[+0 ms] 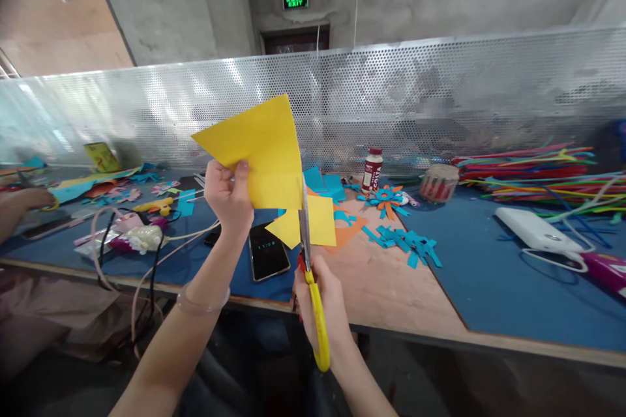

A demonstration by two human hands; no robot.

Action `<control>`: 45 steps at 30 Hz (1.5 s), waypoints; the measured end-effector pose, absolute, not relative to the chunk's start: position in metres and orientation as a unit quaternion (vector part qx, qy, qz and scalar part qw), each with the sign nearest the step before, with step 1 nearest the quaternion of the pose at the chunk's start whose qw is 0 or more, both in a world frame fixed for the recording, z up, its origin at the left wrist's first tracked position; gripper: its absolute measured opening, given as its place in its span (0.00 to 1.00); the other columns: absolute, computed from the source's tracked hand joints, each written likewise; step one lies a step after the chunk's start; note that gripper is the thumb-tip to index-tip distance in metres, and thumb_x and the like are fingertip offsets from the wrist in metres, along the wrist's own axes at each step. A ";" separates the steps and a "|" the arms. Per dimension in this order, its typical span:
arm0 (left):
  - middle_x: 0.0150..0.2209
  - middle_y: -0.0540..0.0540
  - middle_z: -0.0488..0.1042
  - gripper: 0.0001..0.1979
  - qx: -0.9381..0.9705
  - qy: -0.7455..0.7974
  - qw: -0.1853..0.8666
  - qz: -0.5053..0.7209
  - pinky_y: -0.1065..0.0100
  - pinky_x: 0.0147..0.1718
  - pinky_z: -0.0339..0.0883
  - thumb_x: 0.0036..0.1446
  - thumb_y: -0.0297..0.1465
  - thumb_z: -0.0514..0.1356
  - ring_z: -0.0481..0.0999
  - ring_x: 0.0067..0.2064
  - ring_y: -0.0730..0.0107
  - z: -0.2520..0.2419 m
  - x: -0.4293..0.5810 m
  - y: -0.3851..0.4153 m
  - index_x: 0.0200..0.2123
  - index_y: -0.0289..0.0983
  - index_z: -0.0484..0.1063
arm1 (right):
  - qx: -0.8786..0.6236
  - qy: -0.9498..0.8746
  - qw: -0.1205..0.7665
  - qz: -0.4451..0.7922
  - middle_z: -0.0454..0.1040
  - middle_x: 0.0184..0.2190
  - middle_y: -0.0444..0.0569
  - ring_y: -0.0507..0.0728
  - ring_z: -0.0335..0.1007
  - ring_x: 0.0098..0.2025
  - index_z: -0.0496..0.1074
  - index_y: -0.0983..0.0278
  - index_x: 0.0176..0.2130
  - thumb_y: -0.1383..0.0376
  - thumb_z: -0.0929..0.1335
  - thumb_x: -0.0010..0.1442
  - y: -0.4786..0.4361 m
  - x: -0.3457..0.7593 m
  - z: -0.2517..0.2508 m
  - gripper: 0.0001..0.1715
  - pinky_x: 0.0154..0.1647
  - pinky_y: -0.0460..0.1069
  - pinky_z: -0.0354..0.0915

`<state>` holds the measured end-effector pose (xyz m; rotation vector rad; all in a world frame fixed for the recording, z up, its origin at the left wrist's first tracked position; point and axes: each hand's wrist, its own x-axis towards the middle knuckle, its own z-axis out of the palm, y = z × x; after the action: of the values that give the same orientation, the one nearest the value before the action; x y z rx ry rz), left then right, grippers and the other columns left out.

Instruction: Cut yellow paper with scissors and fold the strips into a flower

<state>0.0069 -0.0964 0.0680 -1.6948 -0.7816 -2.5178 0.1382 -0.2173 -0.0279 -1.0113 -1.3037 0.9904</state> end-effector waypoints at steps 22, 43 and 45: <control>0.29 0.50 0.67 0.05 -0.527 -0.241 0.054 -0.813 0.72 0.26 0.66 0.57 0.33 0.57 0.70 0.32 0.73 0.076 0.006 -0.107 0.33 0.37 0.67 | -0.446 -0.540 0.573 0.426 0.54 0.16 0.36 0.46 0.50 0.14 0.59 0.62 0.30 0.52 0.60 0.60 -0.216 0.137 -0.033 0.17 0.13 0.42 0.49; 0.29 0.50 0.70 0.05 -0.552 -0.270 0.096 -0.783 0.74 0.24 0.63 0.56 0.32 0.57 0.70 0.30 0.75 0.084 0.002 -0.124 0.32 0.37 0.69 | -0.473 -0.539 0.576 0.392 0.58 0.15 0.36 0.45 0.51 0.12 0.59 0.62 0.28 0.50 0.61 0.59 -0.216 0.137 -0.039 0.19 0.12 0.42 0.52; 0.29 0.50 0.70 0.05 -0.552 -0.275 0.099 -0.781 0.74 0.24 0.62 0.56 0.32 0.57 0.70 0.30 0.75 0.084 0.001 -0.125 0.32 0.37 0.69 | -0.491 -0.530 0.577 0.382 0.57 0.14 0.36 0.45 0.51 0.12 0.60 0.62 0.29 0.50 0.61 0.59 -0.216 0.137 -0.040 0.19 0.12 0.42 0.51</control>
<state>0.0011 -0.1247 0.0845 -1.6337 -0.8124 -2.3087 0.1369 -0.2162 -0.0401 -1.1489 -1.2411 0.8933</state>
